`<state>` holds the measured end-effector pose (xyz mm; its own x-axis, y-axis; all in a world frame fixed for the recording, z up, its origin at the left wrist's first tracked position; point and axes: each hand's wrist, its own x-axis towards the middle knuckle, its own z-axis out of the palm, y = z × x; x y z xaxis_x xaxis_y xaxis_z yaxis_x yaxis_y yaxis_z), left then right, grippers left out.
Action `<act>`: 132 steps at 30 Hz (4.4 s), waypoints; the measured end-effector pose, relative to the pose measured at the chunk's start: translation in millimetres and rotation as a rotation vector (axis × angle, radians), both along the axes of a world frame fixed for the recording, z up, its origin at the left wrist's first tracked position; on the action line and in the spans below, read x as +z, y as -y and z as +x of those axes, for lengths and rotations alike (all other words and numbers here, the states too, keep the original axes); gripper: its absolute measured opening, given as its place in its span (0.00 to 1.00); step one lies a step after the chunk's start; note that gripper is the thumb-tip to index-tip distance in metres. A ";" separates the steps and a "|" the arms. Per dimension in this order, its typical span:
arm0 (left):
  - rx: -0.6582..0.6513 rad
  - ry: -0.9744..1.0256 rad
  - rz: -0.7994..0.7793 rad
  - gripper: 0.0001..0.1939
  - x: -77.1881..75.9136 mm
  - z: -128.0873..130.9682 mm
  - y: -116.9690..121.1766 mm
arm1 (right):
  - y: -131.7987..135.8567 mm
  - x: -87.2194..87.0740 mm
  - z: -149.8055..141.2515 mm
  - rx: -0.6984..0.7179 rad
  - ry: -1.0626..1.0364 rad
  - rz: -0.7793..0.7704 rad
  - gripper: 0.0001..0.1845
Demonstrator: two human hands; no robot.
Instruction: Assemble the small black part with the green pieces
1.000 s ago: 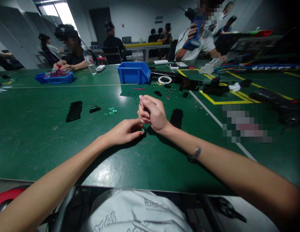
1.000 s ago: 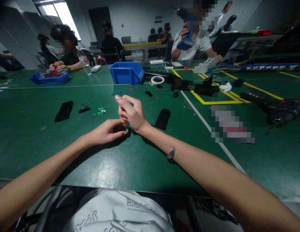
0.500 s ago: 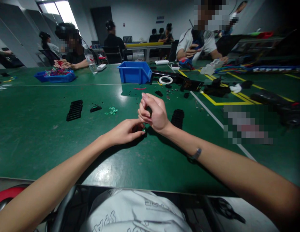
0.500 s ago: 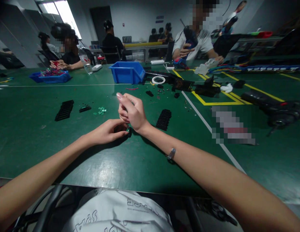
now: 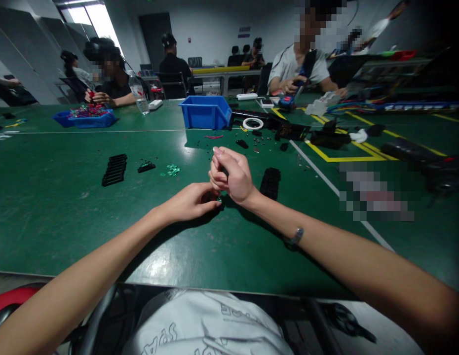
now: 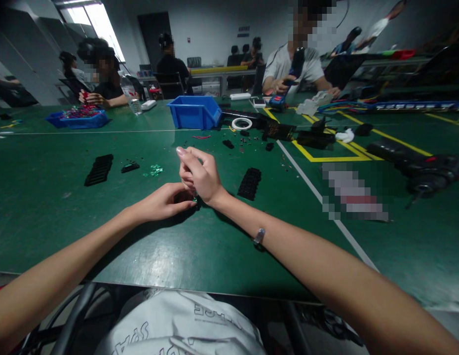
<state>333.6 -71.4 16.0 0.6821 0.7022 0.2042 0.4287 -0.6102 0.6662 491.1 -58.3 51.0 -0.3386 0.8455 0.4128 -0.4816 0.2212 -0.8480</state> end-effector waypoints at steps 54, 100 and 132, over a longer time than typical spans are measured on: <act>-0.018 -0.014 -0.001 0.11 1.7 0.1 -1.1 | 4.0 -0.6 -3.7 -0.030 0.046 0.022 0.25; -0.027 -0.007 -0.002 0.11 -2.1 -1.0 -2.2 | -0.4 -3.4 -4.1 -0.002 0.001 0.017 0.21; -0.032 0.012 -0.038 0.11 2.1 1.1 0.0 | -7.0 0.8 4.4 0.001 0.056 0.033 0.22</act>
<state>334.7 -71.4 18.1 0.7023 0.6872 0.1860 0.4009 -0.5977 0.6943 495.5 -51.3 51.8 -0.3629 0.8315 0.4205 -0.4340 0.2485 -0.8660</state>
